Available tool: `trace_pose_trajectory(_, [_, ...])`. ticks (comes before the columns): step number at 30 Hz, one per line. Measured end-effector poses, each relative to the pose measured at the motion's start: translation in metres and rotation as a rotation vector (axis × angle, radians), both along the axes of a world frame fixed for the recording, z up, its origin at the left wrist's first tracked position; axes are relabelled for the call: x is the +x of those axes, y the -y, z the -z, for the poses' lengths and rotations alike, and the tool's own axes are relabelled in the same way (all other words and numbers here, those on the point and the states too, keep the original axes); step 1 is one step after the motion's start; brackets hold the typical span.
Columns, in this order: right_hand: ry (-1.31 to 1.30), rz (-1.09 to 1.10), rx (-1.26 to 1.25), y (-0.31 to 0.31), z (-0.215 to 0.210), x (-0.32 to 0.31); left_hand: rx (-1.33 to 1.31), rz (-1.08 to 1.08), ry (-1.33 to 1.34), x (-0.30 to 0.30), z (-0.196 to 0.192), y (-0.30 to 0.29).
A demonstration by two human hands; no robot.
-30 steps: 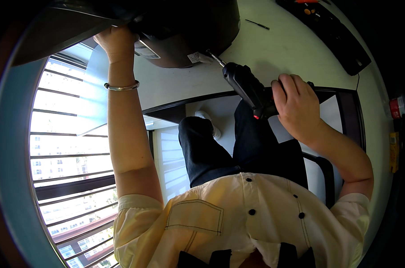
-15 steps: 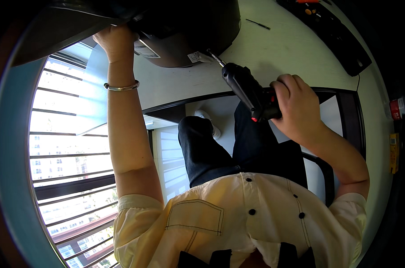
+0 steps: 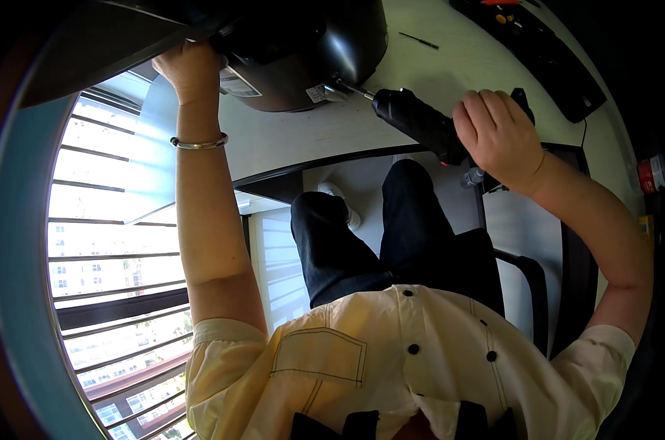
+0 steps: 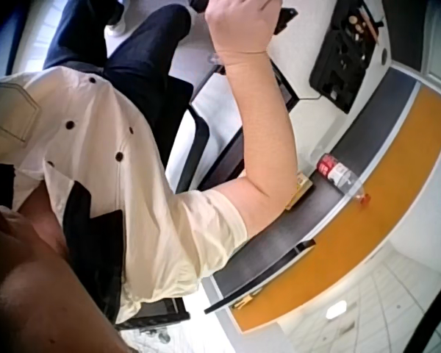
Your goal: The person uses a manual screwdriver and then a cordless electric screwdriver to remove screws from the bottom of a dark-colored rice cooker placed on a white table. The person holds the appliance steady with one hand while operating the tools with the other.
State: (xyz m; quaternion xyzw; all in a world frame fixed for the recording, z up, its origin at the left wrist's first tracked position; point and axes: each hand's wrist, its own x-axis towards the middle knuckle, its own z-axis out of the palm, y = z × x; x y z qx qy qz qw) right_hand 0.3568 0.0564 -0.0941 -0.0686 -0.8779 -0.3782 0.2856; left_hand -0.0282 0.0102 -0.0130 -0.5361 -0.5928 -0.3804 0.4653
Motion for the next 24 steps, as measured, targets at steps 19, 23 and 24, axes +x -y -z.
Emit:
trace_pose_trajectory(19, [-0.814,-0.283,-2.22,0.096,0.05,-0.015,0.093,0.335,0.211,0.005,-0.002,-0.008])
trace_pose_trajectory(23, [-0.932,-0.376,-2.32,0.1,0.058,-0.026,0.052,0.245,0.167,-0.005,-0.001,-0.005])
trace_pose_trajectory(24, [-0.941,-0.384,-2.351,0.1,0.059,-0.028,0.096,0.359,0.308,-0.004,0.002,-0.006])
